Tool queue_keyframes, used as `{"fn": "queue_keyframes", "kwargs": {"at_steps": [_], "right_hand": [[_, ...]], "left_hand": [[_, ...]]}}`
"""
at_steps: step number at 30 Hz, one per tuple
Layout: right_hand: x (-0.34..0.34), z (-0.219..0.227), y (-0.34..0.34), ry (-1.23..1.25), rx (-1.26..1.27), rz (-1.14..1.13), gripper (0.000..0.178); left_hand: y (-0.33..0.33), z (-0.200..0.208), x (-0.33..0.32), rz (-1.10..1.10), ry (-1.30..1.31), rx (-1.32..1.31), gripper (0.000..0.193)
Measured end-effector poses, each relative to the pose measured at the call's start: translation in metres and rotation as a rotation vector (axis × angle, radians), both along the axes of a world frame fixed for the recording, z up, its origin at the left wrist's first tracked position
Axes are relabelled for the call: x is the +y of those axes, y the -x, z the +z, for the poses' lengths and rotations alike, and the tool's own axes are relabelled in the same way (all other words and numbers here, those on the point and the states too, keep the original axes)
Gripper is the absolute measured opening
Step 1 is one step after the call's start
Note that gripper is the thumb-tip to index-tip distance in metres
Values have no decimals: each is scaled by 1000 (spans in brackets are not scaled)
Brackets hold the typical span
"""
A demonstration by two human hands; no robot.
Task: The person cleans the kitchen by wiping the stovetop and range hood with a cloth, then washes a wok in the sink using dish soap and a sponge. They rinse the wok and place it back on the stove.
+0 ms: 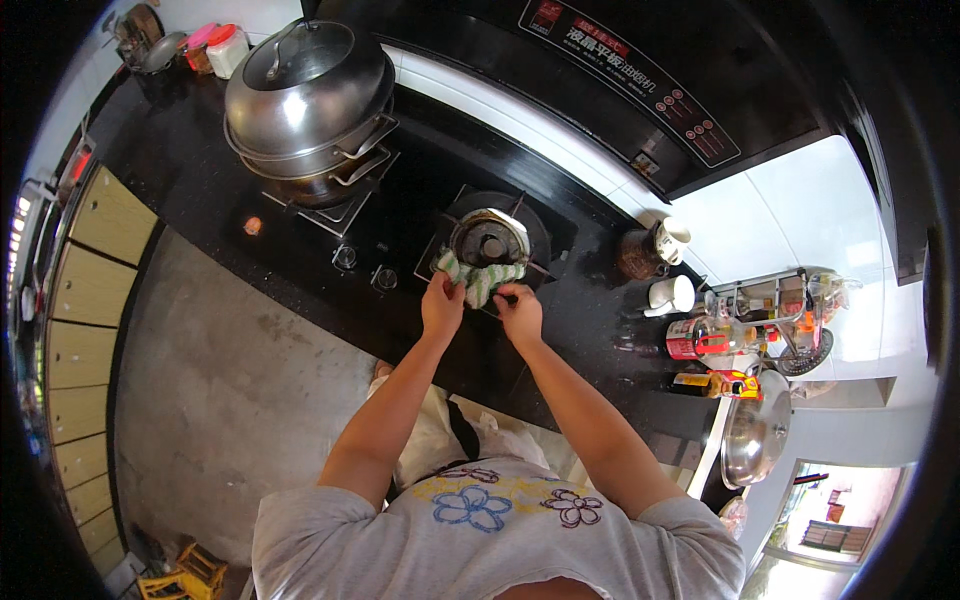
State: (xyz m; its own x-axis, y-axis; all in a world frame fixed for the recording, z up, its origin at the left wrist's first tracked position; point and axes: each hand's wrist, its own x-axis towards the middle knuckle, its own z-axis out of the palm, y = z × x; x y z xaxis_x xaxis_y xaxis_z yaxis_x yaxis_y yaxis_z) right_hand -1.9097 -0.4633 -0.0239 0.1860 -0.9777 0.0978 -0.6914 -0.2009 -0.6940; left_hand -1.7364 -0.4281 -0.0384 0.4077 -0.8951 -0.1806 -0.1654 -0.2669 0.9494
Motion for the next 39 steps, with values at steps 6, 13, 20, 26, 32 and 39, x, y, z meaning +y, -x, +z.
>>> {"fn": "queue_keyframes", "kwargs": {"at_steps": [6,13,20,26,32,39], "right_hand": [[-22,69,-36,135,196,97,30],[-68,112,-30,384,260,-52,19],[-97,172,-5,295,110,-88,19],[-134,265,25,909,221,-227,38],[-208,255,47,956,758,-432,35],[-243,270,79,731,225,-218,33]], "left_hand": [[-8,72,-27,-82,253,315,19],[-10,85,-76,-28,237,371,18],[12,140,-164,7,634,284,27],[53,267,-240,-111,1140,129,34],[85,278,-297,212,972,-21,44],[92,276,-293,165,1079,49,43]]}}
